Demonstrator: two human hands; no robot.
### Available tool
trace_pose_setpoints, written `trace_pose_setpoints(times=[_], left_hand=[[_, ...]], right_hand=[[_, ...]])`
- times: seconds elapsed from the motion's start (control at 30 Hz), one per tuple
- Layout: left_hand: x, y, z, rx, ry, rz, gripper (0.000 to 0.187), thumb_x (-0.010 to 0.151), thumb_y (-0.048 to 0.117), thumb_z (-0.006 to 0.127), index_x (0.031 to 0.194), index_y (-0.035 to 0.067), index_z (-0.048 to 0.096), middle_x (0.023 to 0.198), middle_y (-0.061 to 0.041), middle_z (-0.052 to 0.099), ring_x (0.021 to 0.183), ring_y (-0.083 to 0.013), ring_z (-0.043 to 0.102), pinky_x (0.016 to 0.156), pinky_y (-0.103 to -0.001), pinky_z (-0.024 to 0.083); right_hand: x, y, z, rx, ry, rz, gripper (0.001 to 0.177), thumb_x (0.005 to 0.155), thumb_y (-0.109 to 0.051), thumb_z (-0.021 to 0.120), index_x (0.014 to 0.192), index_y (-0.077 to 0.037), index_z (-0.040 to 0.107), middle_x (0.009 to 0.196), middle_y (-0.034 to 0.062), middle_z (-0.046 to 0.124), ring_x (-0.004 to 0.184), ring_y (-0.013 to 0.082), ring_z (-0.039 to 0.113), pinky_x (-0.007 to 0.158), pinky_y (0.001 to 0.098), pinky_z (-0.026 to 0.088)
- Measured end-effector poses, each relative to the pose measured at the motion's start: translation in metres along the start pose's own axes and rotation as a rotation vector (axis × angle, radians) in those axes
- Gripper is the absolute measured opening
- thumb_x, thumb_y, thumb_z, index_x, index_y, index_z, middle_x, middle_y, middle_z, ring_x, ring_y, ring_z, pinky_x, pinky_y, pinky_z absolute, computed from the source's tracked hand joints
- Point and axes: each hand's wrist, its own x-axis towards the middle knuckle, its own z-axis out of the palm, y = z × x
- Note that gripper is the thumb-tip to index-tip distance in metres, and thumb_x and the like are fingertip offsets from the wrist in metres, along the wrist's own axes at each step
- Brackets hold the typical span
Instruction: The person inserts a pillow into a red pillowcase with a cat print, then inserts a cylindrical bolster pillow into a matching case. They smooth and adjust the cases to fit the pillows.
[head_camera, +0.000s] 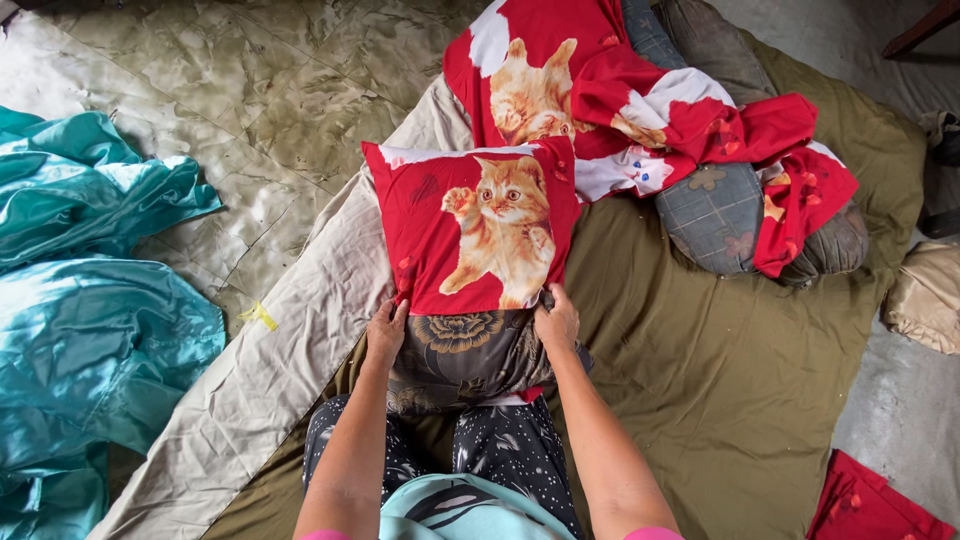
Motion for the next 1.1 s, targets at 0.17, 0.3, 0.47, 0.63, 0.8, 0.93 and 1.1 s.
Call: trace_pose_setpoints(times=[0.17, 0.3, 0.47, 0.63, 0.8, 0.93, 1.1], left_hand=[[0.005, 0.054, -0.034, 0.179, 0.038, 0.142, 0.032, 0.103, 0.035, 0.064, 0.108, 0.004, 0.072, 0.089, -0.024, 0.070, 0.084, -0.0338, 0.071, 0.077, -0.042, 0.053], [0.010, 0.136, -0.073, 0.107, 0.140, 0.273, 0.029, 0.103, 0.029, 0.063, 0.100, 0.001, 0.070, 0.084, -0.025, 0.068, 0.076, -0.0357, 0.068, 0.073, -0.044, 0.051], [-0.007, 0.207, -0.112, -0.245, 0.410, 0.510, 0.022, 0.105, 0.021, 0.062, 0.102, 0.002, 0.071, 0.081, -0.013, 0.071, 0.074, -0.0151, 0.060, 0.069, -0.032, 0.051], [-0.064, 0.210, -0.136, -0.327, 0.465, 0.470, 0.029, 0.112, 0.019, 0.064, 0.096, -0.004, 0.068, 0.077, -0.007, 0.056, 0.075, -0.0084, 0.047, 0.069, -0.029, 0.040], [-0.082, 0.215, -0.168, 0.044, -0.034, 0.080, 0.037, 0.101, 0.034, 0.067, 0.098, -0.002, 0.075, 0.073, -0.010, 0.065, 0.065, -0.0148, 0.063, 0.062, -0.032, 0.053], [-0.051, 0.191, -0.158, 0.319, 0.029, 0.158, 0.040, 0.096, 0.041, 0.070, 0.102, 0.001, 0.075, 0.085, -0.011, 0.074, 0.080, -0.0255, 0.072, 0.076, -0.037, 0.055], [-0.012, 0.149, -0.118, 0.399, 0.139, 0.243, 0.039, 0.093, 0.041, 0.072, 0.118, 0.012, 0.072, 0.121, -0.019, 0.065, 0.114, -0.0364, 0.062, 0.100, -0.046, 0.048]], right_hand=[[0.039, -0.088, -0.041, 0.294, 0.145, -0.178, 0.030, 0.083, -0.018, 0.079, 0.111, -0.009, 0.071, 0.087, 0.0103, 0.073, 0.081, 0.0213, 0.069, 0.079, 0.0360, 0.054], [0.070, -0.166, -0.089, 0.398, 0.137, -0.391, 0.030, 0.084, -0.018, 0.081, 0.109, -0.003, 0.071, 0.089, 0.0081, 0.072, 0.082, 0.0156, 0.065, 0.081, 0.0323, 0.053], [0.091, -0.235, -0.097, 0.657, 0.083, -0.585, 0.024, 0.092, -0.013, 0.081, 0.111, -0.003, 0.069, 0.099, 0.0054, 0.070, 0.091, 0.0119, 0.062, 0.086, 0.0293, 0.052], [0.094, -0.264, -0.087, 0.703, 0.032, -0.812, 0.021, 0.099, -0.011, 0.079, 0.114, -0.004, 0.067, 0.107, 0.0072, 0.068, 0.102, 0.0157, 0.063, 0.096, 0.0285, 0.050], [0.121, -0.244, -0.056, 0.393, 0.072, -0.836, 0.049, 0.096, -0.024, 0.080, 0.135, -0.004, 0.057, 0.133, 0.0135, 0.063, 0.124, 0.0307, 0.061, 0.107, 0.0400, 0.047], [0.123, -0.161, -0.014, 0.095, 0.081, -0.553, 0.066, 0.087, -0.037, 0.083, 0.139, -0.010, 0.053, 0.140, 0.0191, 0.051, 0.130, 0.0410, 0.052, 0.107, 0.0492, 0.045], [0.098, -0.043, 0.033, 0.033, 0.009, -0.130, 0.060, 0.086, -0.049, 0.080, 0.134, -0.018, 0.061, 0.144, 0.0169, 0.058, 0.141, 0.0448, 0.043, 0.115, 0.0506, 0.039]])
